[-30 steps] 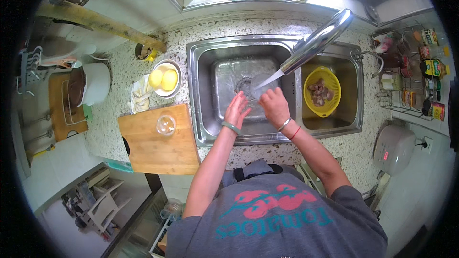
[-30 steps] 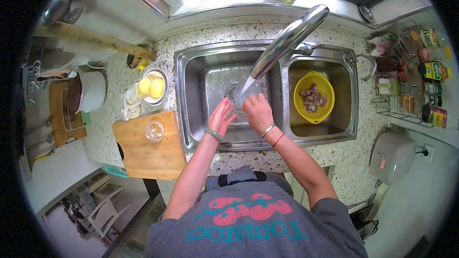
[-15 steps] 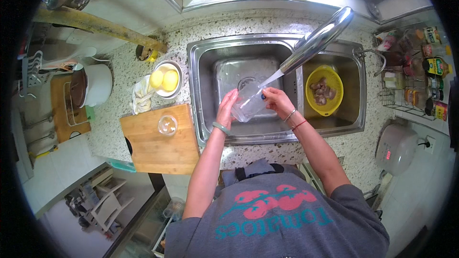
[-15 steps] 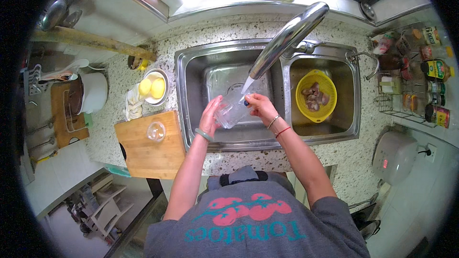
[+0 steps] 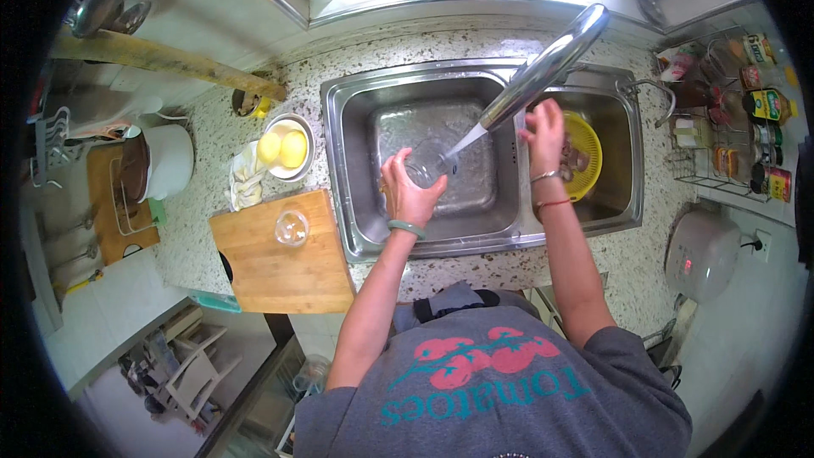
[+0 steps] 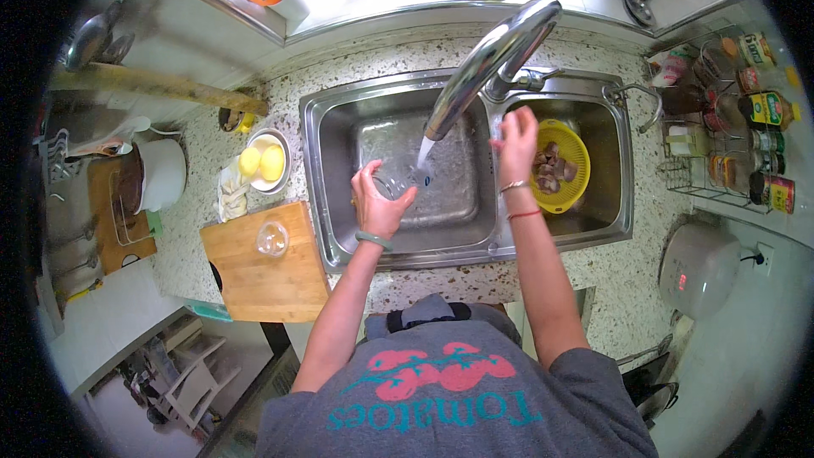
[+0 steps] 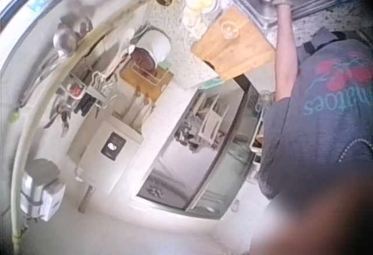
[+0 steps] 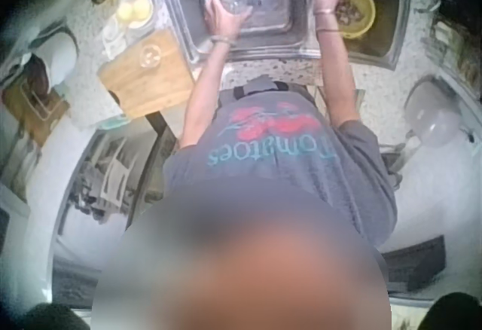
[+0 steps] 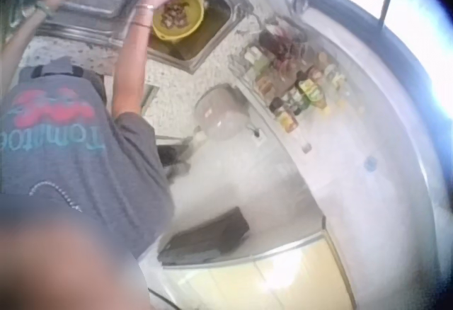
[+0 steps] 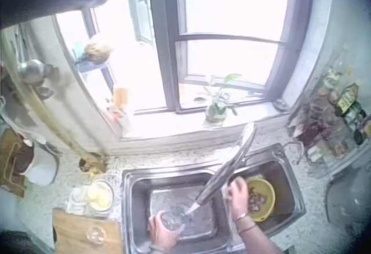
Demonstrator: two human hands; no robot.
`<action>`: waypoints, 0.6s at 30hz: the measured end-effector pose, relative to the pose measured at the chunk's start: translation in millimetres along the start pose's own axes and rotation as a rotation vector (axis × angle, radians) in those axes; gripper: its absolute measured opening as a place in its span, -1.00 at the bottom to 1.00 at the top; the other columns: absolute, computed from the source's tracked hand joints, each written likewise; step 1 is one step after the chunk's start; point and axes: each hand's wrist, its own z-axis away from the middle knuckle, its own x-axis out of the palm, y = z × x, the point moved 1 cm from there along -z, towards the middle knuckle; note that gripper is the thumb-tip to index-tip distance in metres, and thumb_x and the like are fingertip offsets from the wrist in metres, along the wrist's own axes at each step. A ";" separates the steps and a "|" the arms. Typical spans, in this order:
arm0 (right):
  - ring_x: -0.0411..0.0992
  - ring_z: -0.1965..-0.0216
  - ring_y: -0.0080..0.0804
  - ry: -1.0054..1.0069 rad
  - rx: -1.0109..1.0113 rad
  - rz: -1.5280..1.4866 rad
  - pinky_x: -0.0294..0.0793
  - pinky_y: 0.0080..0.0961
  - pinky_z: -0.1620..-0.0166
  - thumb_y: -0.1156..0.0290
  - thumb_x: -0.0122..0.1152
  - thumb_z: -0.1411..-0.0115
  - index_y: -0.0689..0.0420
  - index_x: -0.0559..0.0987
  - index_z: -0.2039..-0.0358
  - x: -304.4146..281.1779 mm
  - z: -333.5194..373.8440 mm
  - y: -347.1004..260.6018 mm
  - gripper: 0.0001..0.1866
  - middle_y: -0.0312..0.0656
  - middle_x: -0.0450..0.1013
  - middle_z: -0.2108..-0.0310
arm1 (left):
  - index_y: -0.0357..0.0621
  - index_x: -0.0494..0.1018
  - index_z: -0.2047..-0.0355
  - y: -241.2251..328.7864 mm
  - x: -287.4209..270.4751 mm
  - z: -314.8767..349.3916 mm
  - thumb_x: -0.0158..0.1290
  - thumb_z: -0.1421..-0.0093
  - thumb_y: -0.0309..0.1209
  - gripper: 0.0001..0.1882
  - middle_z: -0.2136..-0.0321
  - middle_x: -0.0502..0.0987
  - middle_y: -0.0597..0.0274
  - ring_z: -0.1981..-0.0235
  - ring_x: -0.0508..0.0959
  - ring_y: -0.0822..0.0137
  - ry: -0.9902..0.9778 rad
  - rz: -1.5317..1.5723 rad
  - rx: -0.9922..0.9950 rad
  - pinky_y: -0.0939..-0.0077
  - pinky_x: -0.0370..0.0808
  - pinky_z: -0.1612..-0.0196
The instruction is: The person washes two clear glasses under running water in a kitchen sink, rinsing them thoroughly. They then dry each glass with a cloth and place them on a wooden cutting board next to the sink.
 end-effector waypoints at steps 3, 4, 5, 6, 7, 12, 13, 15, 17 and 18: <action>0.43 0.14 -0.44 0.055 -0.092 -0.044 0.54 -0.56 0.41 0.27 0.05 -0.30 0.15 0.09 -0.29 -7.8 -37.8 -36.9 -0.38 -0.14 0.17 -0.22 | -0.09 0.21 -0.07 -10.4 10.5 -1.4 0.41 0.23 -0.26 -0.14 -0.01 0.25 0.06 0.03 0.35 0.14 -0.035 0.179 -0.181 0.27 0.35 -0.06; 0.46 0.13 -0.41 0.033 -0.117 -0.060 0.54 -0.56 0.42 0.28 0.04 -0.31 0.14 0.06 -0.30 -5.1 -43.3 -48.1 -0.37 -0.13 0.14 -0.24 | -0.10 0.21 -0.07 -15.4 12.4 -0.2 0.40 0.22 -0.27 -0.15 -0.01 0.24 0.06 0.02 0.35 0.13 -0.048 0.197 -0.222 0.27 0.34 -0.06; 0.47 0.15 -0.40 0.006 -0.107 -0.089 0.54 -0.55 0.42 0.28 0.04 -0.31 0.14 0.05 -0.30 -3.8 -50.0 -53.1 -0.36 -0.12 0.14 -0.24 | -0.10 0.20 -0.06 -17.8 12.1 0.4 0.40 0.22 -0.27 -0.16 -0.01 0.24 0.06 0.01 0.35 0.12 -0.062 0.215 -0.262 0.26 0.34 -0.06; 0.49 0.16 -0.39 -0.021 -0.097 -0.119 0.54 -0.55 0.43 0.28 0.04 -0.31 0.14 0.04 -0.31 -2.8 -56.2 -57.1 -0.36 -0.12 0.13 -0.25 | -0.10 0.20 -0.06 -20.4 11.4 1.5 0.39 0.22 -0.27 -0.16 -0.02 0.23 0.06 0.01 0.34 0.11 -0.076 0.233 -0.302 0.25 0.34 -0.07; 0.51 0.17 -0.37 -0.049 -0.088 -0.148 0.55 -0.55 0.44 0.28 0.03 -0.31 0.14 0.03 -0.31 -3.4 -59.6 -59.6 -0.36 -0.11 0.12 -0.25 | -0.10 0.21 -0.05 -22.5 9.4 3.7 0.39 0.22 -0.27 -0.17 -0.01 0.22 0.06 0.00 0.34 0.10 -0.078 0.161 -0.258 0.25 0.34 -0.07; 0.52 0.25 -0.44 -0.096 -0.181 -0.023 0.54 -0.59 0.44 0.32 0.04 -0.31 0.13 0.03 -0.31 -4.0 -47.7 -56.6 -0.36 -0.13 0.21 -0.19 | -0.10 0.22 -0.03 -23.6 -5.0 10.9 0.38 0.21 -0.26 -0.20 0.00 0.21 0.05 0.00 0.33 0.10 -0.101 0.016 -0.181 0.25 0.33 -0.09; 0.51 0.25 -0.46 -0.097 -0.203 -0.017 0.53 -0.60 0.44 0.32 0.03 -0.31 0.13 0.05 -0.31 1.4 -38.6 -57.3 -0.37 -0.13 0.23 -0.16 | -0.10 0.23 -0.03 -25.6 -5.8 14.2 0.38 0.22 -0.25 -0.20 0.00 0.21 0.05 0.00 0.34 0.10 -0.106 -0.001 -0.173 0.26 0.33 -0.09; 0.49 0.27 -0.56 -0.105 -0.184 0.017 0.50 -0.66 0.42 0.34 0.03 -0.31 0.12 0.13 -0.28 7.0 -21.7 -52.9 -0.43 -0.18 0.34 -0.02 | -0.09 0.23 -0.03 -26.0 -9.0 13.8 0.39 0.22 -0.25 -0.19 0.01 0.20 0.06 0.01 0.34 0.11 -0.100 -0.029 -0.146 0.26 0.33 -0.10; 0.48 0.34 -0.58 -0.252 -0.125 0.049 0.44 -0.73 0.48 0.33 0.06 -0.30 0.12 0.31 -0.13 0.7 2.4 -22.6 -0.58 -0.28 0.45 0.19 | -0.11 0.23 -0.04 -20.1 -15.0 13.2 0.39 0.20 -0.24 -0.20 -0.01 0.22 0.06 -0.01 0.35 0.13 -0.131 0.042 -0.194 0.28 0.34 -0.09; 0.50 0.42 -0.55 -0.383 0.000 0.102 0.44 -0.71 0.52 0.24 0.10 -0.28 0.12 0.34 -0.10 -5.0 17.0 4.4 -0.57 -0.26 0.46 0.19 | -0.12 0.22 -0.04 -18.5 -19.2 14.5 0.39 0.19 -0.24 -0.20 -0.02 0.23 0.06 -0.02 0.35 0.15 -0.143 0.074 -0.222 0.30 0.34 -0.09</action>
